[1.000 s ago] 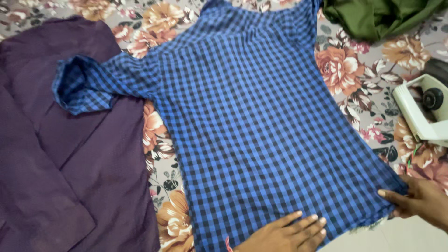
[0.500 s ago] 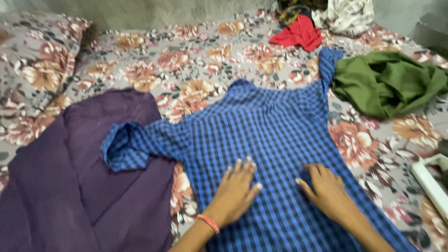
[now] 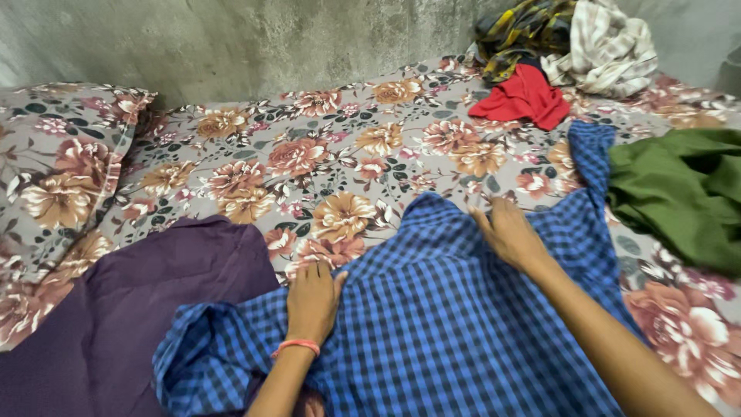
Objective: The person irons a purple shirt and then a blue checkered shirt on a bed. They use an iron to smooth the fabric, adjusting the shirts as needed.
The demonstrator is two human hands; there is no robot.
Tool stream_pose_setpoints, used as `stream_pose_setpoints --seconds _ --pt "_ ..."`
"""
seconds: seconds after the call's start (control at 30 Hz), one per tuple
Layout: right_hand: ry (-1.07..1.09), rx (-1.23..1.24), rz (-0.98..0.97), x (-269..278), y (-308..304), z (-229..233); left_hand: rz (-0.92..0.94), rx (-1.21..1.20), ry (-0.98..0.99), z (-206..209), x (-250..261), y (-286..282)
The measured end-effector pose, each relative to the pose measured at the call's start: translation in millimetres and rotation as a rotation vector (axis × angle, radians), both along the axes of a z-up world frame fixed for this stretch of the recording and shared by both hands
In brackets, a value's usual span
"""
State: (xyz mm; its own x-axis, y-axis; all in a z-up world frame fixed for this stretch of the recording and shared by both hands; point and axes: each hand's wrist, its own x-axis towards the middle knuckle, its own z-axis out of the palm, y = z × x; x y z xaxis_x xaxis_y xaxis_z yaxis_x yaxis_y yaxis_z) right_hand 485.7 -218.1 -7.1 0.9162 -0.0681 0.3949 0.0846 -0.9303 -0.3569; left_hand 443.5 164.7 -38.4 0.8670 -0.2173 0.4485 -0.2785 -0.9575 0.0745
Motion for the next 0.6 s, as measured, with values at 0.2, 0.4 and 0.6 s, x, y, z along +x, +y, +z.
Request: stream_pose_setpoints --seconds 0.2,0.4,0.6 --pt "0.228 -0.024 0.033 84 29 -22 -0.005 -0.221 0.270 19 4 2" --pt "-0.024 0.187 -0.149 99 66 7 -0.026 -0.295 0.121 53 43 13" --pt "0.041 0.194 -0.073 132 77 8 0.072 -0.061 0.033 41 92 31"
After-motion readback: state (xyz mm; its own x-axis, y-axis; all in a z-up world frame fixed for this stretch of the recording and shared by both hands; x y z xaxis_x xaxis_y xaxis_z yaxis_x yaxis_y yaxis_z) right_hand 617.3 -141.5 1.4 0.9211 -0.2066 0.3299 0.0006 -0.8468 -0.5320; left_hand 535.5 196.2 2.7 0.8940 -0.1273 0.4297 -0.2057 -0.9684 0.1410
